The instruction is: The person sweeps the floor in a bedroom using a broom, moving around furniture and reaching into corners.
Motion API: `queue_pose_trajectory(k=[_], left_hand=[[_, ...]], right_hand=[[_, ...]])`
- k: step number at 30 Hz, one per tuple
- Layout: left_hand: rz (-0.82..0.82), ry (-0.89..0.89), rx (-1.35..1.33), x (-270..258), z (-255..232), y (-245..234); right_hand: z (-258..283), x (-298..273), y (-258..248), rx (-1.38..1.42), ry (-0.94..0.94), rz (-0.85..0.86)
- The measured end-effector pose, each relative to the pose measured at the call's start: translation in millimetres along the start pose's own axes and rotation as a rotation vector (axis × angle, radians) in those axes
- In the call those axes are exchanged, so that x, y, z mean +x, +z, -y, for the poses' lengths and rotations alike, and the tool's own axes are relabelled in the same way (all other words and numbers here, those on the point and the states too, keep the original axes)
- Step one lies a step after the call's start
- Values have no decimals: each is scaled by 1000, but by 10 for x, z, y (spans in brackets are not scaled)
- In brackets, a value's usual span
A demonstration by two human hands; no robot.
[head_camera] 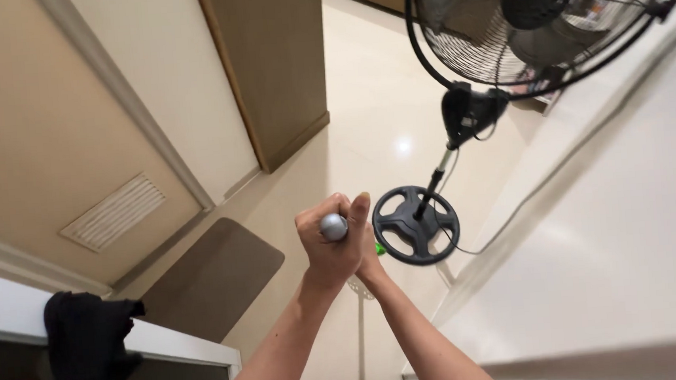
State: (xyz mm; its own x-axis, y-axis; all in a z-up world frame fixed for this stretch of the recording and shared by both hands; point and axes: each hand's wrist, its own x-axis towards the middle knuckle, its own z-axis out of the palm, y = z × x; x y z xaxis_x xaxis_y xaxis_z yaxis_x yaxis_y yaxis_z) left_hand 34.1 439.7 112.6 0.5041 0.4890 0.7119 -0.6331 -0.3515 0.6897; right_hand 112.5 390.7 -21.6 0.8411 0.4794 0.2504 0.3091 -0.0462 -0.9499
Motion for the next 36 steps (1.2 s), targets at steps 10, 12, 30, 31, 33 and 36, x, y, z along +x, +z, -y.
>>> queue_pose_trajectory(k=[10, 12, 30, 31, 33, 36], left_hand=[[76, -39, -56, 975, 845, -95], [116, -55, -89, 1223, 1119, -155], [384, -186, -217, 3241, 3277, -227], [392, -177, -208, 3352, 3392, -207], [408, -162, -189, 3557, 3630, -141], [418, -107, -149, 3919, 4070, -19]], right_hand=[[118, 1229, 276, 21, -84, 12], [-106, 1579, 380, 7, -138, -9], [-2293, 4520, 852, 931, -53, 13], [-2326, 4686, 843, 912, -42, 35], [-2353, 5027, 777, 876, -17, 78], [-2381, 5558, 729, 914, 0, -35]])
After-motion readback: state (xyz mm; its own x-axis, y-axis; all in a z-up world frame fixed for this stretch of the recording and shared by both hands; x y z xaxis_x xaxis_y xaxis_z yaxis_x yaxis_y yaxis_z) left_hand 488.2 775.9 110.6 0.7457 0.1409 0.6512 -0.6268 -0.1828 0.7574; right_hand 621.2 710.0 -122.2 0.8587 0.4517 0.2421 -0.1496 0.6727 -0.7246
